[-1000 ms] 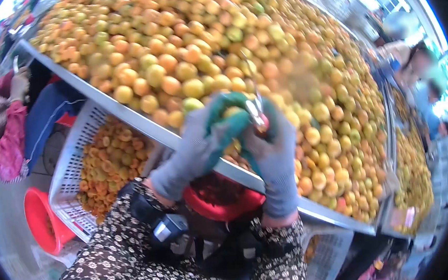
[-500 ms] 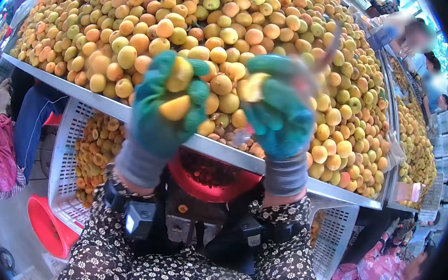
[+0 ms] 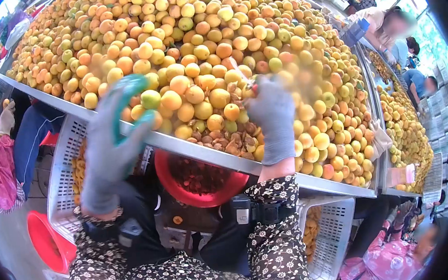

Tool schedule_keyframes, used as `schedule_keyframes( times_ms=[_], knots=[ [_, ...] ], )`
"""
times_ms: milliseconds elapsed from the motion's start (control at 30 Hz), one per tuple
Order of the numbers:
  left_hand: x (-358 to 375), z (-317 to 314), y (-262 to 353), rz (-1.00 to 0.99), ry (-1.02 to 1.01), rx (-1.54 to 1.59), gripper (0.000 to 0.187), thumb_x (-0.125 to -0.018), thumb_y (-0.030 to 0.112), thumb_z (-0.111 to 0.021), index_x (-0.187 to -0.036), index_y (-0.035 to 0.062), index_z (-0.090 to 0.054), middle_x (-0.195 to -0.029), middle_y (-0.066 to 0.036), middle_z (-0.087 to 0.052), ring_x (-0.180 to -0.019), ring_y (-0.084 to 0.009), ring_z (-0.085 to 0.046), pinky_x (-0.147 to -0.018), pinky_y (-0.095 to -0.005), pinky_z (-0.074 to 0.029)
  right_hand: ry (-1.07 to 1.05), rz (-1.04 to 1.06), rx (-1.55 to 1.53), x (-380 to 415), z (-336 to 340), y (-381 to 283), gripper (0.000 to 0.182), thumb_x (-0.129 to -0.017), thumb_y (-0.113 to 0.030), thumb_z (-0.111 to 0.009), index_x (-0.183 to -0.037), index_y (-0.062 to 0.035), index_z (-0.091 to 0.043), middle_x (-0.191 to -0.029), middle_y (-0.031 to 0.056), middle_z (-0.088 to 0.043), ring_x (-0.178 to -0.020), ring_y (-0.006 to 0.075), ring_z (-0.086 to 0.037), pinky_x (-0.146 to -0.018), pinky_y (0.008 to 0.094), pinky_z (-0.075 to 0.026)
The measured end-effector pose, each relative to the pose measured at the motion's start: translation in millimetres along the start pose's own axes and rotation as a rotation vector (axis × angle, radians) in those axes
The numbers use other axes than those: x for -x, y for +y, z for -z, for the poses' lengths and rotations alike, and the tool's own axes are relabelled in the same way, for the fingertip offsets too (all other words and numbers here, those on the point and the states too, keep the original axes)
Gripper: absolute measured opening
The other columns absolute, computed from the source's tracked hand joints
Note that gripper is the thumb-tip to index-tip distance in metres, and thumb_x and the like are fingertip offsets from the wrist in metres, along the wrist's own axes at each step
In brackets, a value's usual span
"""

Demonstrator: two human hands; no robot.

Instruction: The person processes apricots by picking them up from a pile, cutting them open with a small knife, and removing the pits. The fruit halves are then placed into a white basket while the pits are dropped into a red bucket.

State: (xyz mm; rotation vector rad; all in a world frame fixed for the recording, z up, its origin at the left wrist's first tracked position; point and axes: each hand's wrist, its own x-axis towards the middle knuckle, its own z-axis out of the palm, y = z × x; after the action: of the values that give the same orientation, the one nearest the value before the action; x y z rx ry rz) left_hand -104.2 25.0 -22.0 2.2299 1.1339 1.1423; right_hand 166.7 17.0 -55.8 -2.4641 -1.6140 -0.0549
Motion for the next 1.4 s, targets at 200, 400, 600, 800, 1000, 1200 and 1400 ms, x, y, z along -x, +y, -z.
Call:
schedule_keyframes(
  times_ms=[200,400,600,800,1000,1200,1400],
  knots=[
    [-22.7,-80.3,1.0,-0.056,-0.040,0.361,0.039,-0.080,0.021,-0.066,-0.112,0.0000,-0.057,-0.104,-0.016,-0.060,-0.101,-0.0290,-0.058,-0.087,-0.0379,-0.046,0.126,0.093,-0.281,0.1,-4.4,13.7,0.036,-0.064,-0.013,-0.070,-0.098,-0.0060,-0.063,-0.093,0.0145,-0.059,-0.086,0.0289,-0.061,-0.073,0.0386,-0.050],
    [-15.3,-84.8,15.0,0.501,-0.433,1.277,0.046,-0.084,0.021,-0.067,-0.119,-0.0023,-0.050,-0.102,-0.010,-0.060,-0.089,-0.0147,-0.060,-0.076,-0.0283,-0.050,-0.010,0.082,-1.156,60.4,27.7,-25.2,0.049,-0.062,0.001,-0.071,-0.110,-0.0013,-0.062,-0.111,0.0064,-0.057,-0.097,0.0168,-0.056,-0.079,0.0263,-0.047],
    [-17.3,-74.7,-5.6,0.316,-0.274,1.086,0.045,-0.080,0.007,-0.064,-0.122,0.0035,-0.050,-0.113,-0.007,-0.053,-0.106,-0.0140,-0.051,-0.093,-0.0290,-0.041,-0.169,-0.207,-1.529,62.9,31.0,-21.9,0.047,-0.073,0.004,-0.063,-0.118,0.0015,-0.052,-0.100,0.0087,-0.060,-0.093,0.0141,-0.058,-0.076,0.0224,-0.048],
    [-23.0,-67.7,-18.7,0.106,-0.148,0.802,0.047,-0.068,-0.001,-0.062,-0.114,0.0052,-0.054,-0.105,-0.010,-0.052,-0.099,-0.0242,-0.052,-0.089,-0.0331,-0.041,-0.208,0.051,-1.003,62.0,12.1,-28.3,0.032,-0.073,0.000,-0.066,-0.104,-0.0008,-0.059,-0.090,0.0125,-0.062,-0.084,0.0244,-0.060,-0.077,0.0320,-0.047],
    [-21.3,-61.6,-16.0,0.166,-0.140,0.858,0.045,-0.066,0.000,-0.062,-0.111,0.0058,-0.054,-0.105,-0.010,-0.051,-0.099,-0.0242,-0.052,-0.088,-0.0331,-0.042,-0.196,0.301,-0.931,51.1,23.3,-61.8,0.021,-0.068,-0.007,-0.065,-0.088,-0.0016,-0.059,-0.073,0.0116,-0.059,-0.066,0.0282,-0.058,-0.062,0.0344,-0.045],
    [-23.7,-49.6,-14.9,0.425,-0.270,1.372,0.052,-0.073,-0.002,-0.060,-0.123,0.0038,-0.045,-0.117,-0.003,-0.048,-0.111,-0.0126,-0.049,-0.090,-0.0259,-0.047,-0.146,0.339,-0.885,49.3,13.8,-61.0,0.014,-0.074,-0.009,-0.060,-0.086,-0.0019,-0.057,-0.074,0.0153,-0.057,-0.068,0.0330,-0.056,-0.062,0.0384,-0.044],
    [-23.6,-54.3,-20.9,0.382,-0.250,1.208,0.050,-0.076,-0.004,-0.062,-0.123,0.0046,-0.046,-0.119,-0.005,-0.047,-0.108,-0.0100,-0.049,-0.086,-0.0250,-0.049,-0.055,0.305,-0.836,50.2,18.6,-54.8,0.014,-0.074,-0.008,-0.059,-0.086,-0.0011,-0.057,-0.074,0.0161,-0.057,-0.068,0.0317,-0.057,-0.062,0.0360,-0.045]
  ],
)
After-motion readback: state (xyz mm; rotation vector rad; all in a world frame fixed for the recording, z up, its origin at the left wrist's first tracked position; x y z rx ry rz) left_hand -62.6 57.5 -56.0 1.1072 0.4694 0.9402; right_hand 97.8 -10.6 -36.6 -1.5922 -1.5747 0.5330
